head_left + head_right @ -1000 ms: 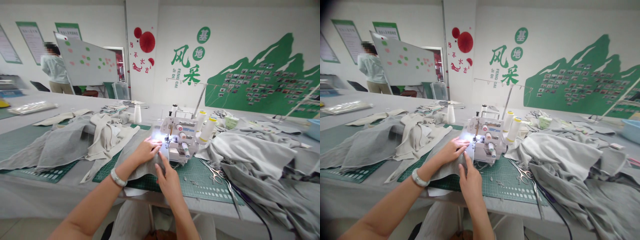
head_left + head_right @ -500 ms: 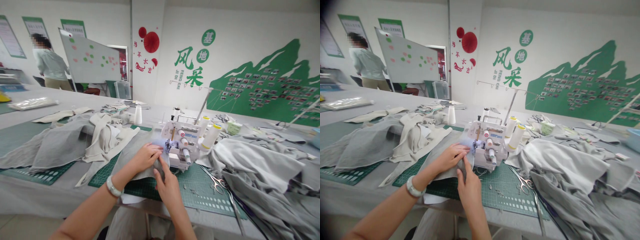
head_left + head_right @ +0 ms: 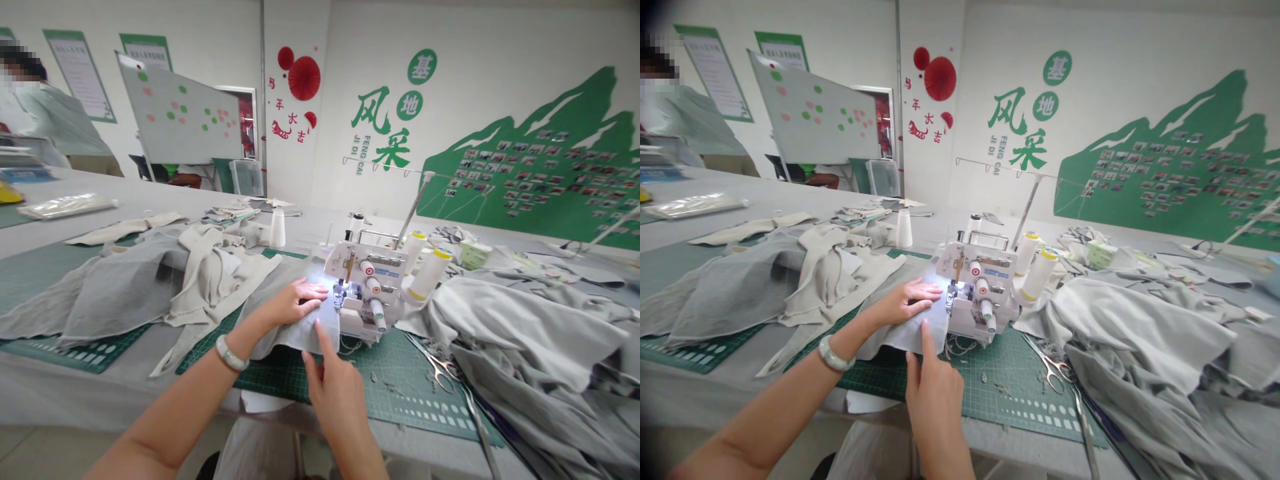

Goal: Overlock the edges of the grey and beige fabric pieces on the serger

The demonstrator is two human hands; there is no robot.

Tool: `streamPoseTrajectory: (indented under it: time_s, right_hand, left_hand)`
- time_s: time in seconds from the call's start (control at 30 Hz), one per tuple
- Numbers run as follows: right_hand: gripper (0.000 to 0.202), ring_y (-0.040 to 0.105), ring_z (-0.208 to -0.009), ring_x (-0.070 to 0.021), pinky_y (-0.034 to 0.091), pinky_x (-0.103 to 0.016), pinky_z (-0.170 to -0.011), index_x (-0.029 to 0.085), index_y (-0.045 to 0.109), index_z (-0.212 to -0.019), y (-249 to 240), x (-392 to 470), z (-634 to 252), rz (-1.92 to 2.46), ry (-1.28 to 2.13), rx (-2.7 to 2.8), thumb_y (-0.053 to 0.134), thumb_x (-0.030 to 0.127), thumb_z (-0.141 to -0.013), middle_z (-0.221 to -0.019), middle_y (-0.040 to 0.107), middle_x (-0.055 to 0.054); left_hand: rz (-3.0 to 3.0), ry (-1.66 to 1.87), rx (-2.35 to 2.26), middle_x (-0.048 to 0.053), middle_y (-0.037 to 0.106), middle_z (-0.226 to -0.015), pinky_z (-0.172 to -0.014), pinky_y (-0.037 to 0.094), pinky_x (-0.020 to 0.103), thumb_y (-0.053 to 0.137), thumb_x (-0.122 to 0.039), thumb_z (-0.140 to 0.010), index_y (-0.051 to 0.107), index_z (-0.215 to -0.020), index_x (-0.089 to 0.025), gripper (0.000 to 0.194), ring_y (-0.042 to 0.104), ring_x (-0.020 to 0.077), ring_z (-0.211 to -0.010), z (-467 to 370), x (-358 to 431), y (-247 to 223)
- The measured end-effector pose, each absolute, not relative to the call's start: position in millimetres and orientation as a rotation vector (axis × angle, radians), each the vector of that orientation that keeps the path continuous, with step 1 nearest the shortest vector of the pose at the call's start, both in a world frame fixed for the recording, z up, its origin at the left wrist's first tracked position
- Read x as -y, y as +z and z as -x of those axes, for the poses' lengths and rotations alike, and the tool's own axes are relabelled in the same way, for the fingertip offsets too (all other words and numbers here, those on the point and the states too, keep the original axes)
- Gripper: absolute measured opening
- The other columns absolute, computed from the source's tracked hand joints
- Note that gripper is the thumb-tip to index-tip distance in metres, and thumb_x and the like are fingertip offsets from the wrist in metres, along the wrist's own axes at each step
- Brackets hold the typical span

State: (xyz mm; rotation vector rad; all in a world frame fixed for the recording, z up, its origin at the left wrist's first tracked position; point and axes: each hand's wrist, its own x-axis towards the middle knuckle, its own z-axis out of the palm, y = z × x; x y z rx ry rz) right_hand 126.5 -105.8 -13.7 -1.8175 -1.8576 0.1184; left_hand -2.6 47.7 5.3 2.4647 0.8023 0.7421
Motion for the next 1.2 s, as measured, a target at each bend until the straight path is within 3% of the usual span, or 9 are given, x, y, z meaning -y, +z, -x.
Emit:
streamPoseTrajectory:
  time_s: [0.1,0.2,0.33,0.43,0.57,0.67,0.87,1.2]
  right_hand:
    - [0.032,0.069,-0.063,-0.0206,0.045,-0.025,-0.055,0.021,0.068,-0.116,-14,112,-131,1.697,-0.105,1.725,0.047,0.034,-0.096,-0.078,0.072,-0.007]
    - [0.034,0.066,-0.069,-0.0197,0.048,-0.027,-0.058,0.02,0.072,-0.104,-14,114,-136,1.613,-0.26,1.6,0.045,0.041,-0.096,-0.087,0.068,-0.009]
    - [0.038,0.067,-0.096,-0.0243,0.054,-0.03,-0.069,0.015,0.066,-0.118,-17,108,-133,1.604,-0.282,1.703,0.045,0.038,-0.096,-0.125,0.062,-0.015]
    - [0.041,0.07,-0.095,-0.0241,0.056,-0.029,-0.062,0.013,0.057,-0.13,-21,104,-128,1.698,-0.235,1.827,0.046,0.032,-0.095,-0.137,0.056,-0.012]
    - [0.044,0.072,-0.088,-0.0241,0.057,-0.029,-0.055,0.013,0.054,-0.134,-23,103,-126,1.795,-0.224,1.857,0.047,0.028,-0.094,-0.141,0.053,-0.012]
    - [0.044,0.072,-0.09,-0.0236,0.057,-0.028,-0.056,0.014,0.053,-0.136,-22,102,-128,1.78,-0.2,1.859,0.046,0.025,-0.093,-0.141,0.052,-0.012]
    - [0.043,0.068,-0.105,-0.0251,0.059,-0.028,-0.066,0.013,0.053,-0.134,-23,103,-131,1.702,-0.167,1.844,0.045,0.023,-0.093,-0.14,0.053,-0.013]
    - [0.044,0.067,-0.107,-0.0246,0.06,-0.029,-0.066,0.012,0.051,-0.136,-24,104,-129,1.713,-0.154,1.866,0.042,0.021,-0.093,-0.144,0.049,-0.012]
  left_hand:
    - [-2.457,0.736,-0.801,0.004,0.059,-0.132,-0.119,0.018,0.044,0.052,-0.029,-0.092,0.066,-0.12,-0.025,0.031,0.051,0.0203,-0.128,2,-51,3]
    - [-2.464,0.722,-0.819,0.003,0.06,-0.131,-0.12,0.016,0.045,0.052,-0.03,-0.093,0.066,-0.121,-0.026,0.031,0.052,0.0201,-0.127,1,-54,4]
    - [-2.505,0.686,-0.835,0.003,0.06,-0.132,-0.119,0.015,0.046,0.051,-0.027,-0.094,0.065,-0.12,-0.026,0.03,0.052,0.0197,-0.128,0,-58,9]
    - [-2.572,0.664,-0.864,0.004,0.061,-0.131,-0.119,0.014,0.048,0.051,-0.025,-0.094,0.066,-0.119,-0.025,0.03,0.051,0.0205,-0.128,-2,-55,15]
    - [-2.621,0.755,-0.841,0.005,0.065,-0.125,-0.117,0.022,0.043,0.051,-0.028,-0.094,0.07,-0.111,-0.022,0.026,0.057,0.0198,-0.12,-4,-39,19]
    - [-2.638,0.745,-0.82,0.006,0.062,-0.129,-0.115,0.029,0.04,0.051,-0.031,-0.094,0.067,-0.117,-0.022,0.03,0.056,0.0202,-0.122,-4,-27,15]
    - [-2.618,0.696,-0.898,0.006,0.055,-0.138,-0.118,0.022,0.044,0.05,-0.031,-0.094,0.062,-0.126,-0.023,0.035,0.049,0.0218,-0.13,-3,-27,8]
    - [-2.588,0.625,-0.947,0.004,0.054,-0.138,-0.119,0.016,0.046,0.052,-0.032,-0.093,0.06,-0.128,-0.026,0.037,0.046,0.0217,-0.133,-6,-40,11]
